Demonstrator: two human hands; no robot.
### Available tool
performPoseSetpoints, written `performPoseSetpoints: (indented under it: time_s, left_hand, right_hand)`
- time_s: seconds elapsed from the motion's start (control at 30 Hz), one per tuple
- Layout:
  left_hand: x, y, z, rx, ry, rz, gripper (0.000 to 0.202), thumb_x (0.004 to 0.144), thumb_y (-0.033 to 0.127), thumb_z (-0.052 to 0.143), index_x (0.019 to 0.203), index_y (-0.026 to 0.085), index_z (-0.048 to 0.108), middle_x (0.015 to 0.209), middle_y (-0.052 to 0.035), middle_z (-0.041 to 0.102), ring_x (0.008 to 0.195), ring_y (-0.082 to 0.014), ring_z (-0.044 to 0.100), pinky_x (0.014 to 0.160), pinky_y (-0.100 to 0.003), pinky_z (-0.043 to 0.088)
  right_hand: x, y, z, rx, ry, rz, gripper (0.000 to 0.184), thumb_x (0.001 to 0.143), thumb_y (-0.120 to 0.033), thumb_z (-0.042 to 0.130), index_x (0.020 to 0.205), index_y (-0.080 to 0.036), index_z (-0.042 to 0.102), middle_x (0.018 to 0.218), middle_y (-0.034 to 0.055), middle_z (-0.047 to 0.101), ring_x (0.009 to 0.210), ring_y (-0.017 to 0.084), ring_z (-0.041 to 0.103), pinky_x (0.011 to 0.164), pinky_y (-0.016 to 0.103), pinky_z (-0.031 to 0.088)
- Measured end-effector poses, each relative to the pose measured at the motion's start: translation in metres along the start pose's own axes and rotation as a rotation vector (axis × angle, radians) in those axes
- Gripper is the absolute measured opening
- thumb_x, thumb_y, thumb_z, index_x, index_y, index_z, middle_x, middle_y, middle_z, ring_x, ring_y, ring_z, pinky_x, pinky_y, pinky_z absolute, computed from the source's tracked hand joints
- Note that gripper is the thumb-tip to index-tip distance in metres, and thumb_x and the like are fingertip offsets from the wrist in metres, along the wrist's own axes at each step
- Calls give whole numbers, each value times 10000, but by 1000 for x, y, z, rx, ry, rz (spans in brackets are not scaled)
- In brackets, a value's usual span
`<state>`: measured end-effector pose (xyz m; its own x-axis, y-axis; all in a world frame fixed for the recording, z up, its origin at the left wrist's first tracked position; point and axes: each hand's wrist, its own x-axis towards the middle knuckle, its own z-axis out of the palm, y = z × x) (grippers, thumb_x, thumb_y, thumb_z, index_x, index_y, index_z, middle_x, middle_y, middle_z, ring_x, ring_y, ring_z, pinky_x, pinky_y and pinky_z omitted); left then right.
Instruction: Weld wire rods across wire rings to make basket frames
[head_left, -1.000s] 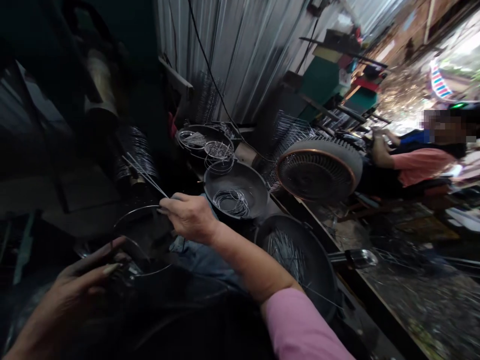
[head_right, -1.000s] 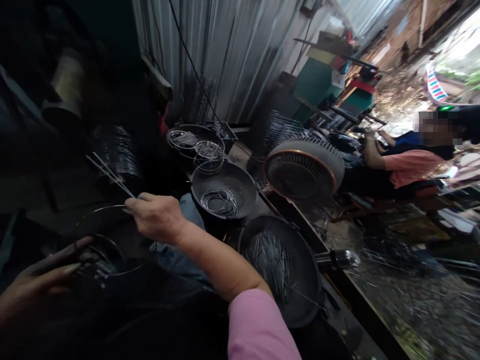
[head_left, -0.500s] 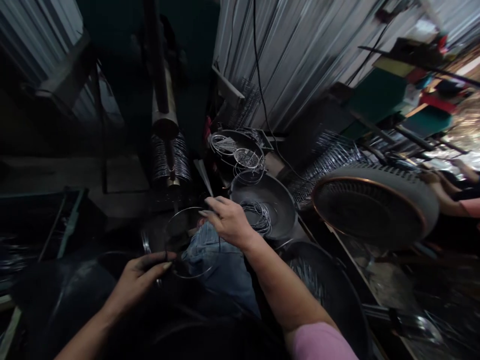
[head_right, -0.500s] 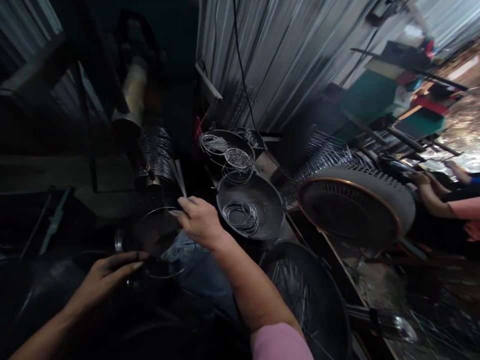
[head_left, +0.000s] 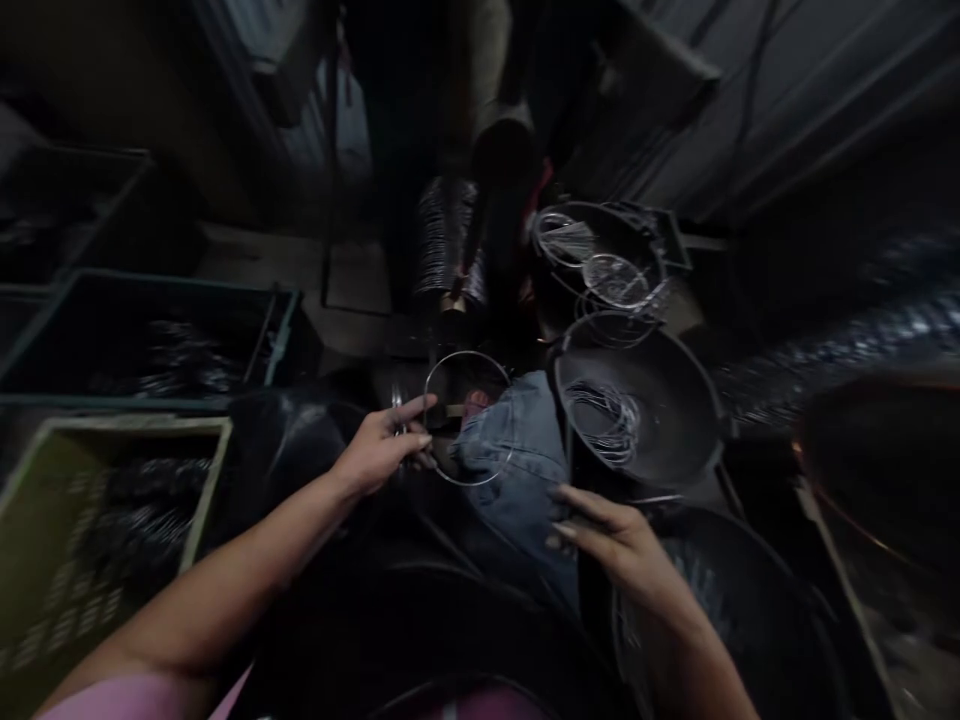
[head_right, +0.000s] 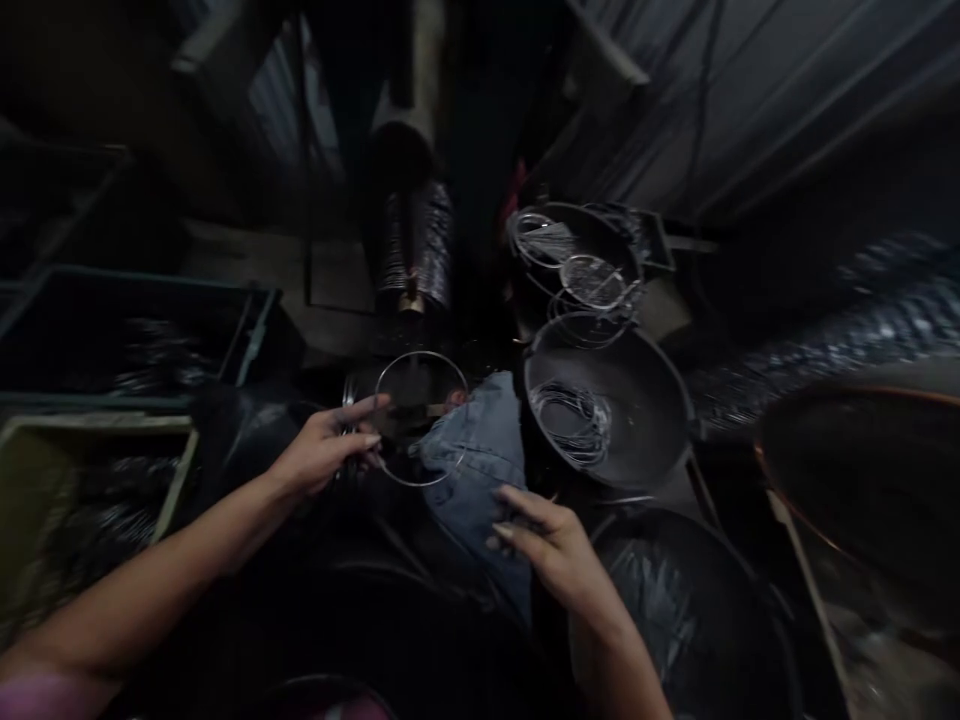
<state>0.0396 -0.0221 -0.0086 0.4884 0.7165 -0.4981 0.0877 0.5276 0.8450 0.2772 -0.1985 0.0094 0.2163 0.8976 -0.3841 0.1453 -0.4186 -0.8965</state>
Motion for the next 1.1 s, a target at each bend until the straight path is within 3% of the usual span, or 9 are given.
performPoseSetpoints:
  time_s: [0.1,0.2,0.27,0.43,0.5,0.6,0.73,0.97,1.1]
  left_hand:
    - [-2,8,-5,-96,35,32,619,668,125,621,1268,139,468,631,32,562,498,-121,607,478,-228,455]
    - [-8,16,-9,-139,39,86,583,673,102,612,1242,138,493,627,41,540,493,-121,612,459,-219,449]
    - [-13,21,-10,-140,32,107,561,674,89,608,1224,131,509,615,41,540,488,-122,610,453,-219,449]
    - [-20,35,-10,-165,37,98,554,653,53,604,1200,93,524,585,27,571,444,-106,577,453,-220,450]
    - [-21,38,-10,-203,21,103,549,646,52,610,1188,98,536,587,31,568,447,-100,571,463,-219,452]
    - [-22,41,-9,-261,-28,124,536,642,59,621,1172,107,553,579,48,544,448,-83,554,484,-219,457]
    - [-21,44,-5,-281,-74,115,545,645,71,624,1184,100,544,572,49,545,443,-80,544,485,-218,449]
    - [-14,52,4,-276,-76,105,540,643,88,627,1178,97,555,606,38,558,468,-84,550,479,-214,425]
    - [-9,55,8,-293,-61,104,529,642,92,628,1166,87,561,601,38,553,464,-83,539,455,-207,408]
  right_hand:
    - [19,-24,7,-45,-66,-174,281,773,-303,613,1036,-215,655,882,54,677,732,174,646,693,311,520]
    - [34,-49,23,-174,-223,-355,282,851,-259,512,1113,-225,610,805,35,678,789,160,634,787,325,495]
    - [41,-63,37,-270,-279,-467,297,879,-236,454,1144,-232,587,906,44,672,856,157,620,836,339,474]
    - [48,-84,74,-684,-190,-657,488,810,-290,531,1284,-213,445,1205,108,537,1134,258,468,918,446,402]
    - [50,-88,85,-869,-149,-693,580,764,-269,564,1310,-163,396,1199,149,515,1109,294,469,886,483,405]
    - [53,-91,96,-1003,-130,-726,498,779,-190,501,1264,-104,430,1113,166,535,1019,279,520,826,433,443]
    - [56,-92,99,-1043,-144,-711,492,813,-205,451,1284,-76,395,1108,173,531,933,244,565,748,347,490]
    - [64,-92,94,-1107,-114,-656,475,817,-215,428,1279,-104,405,1129,165,548,818,219,616,648,319,517]
    - [67,-91,92,-1045,-37,-709,457,818,-202,422,1261,-94,430,1100,166,562,785,208,623,633,309,518]
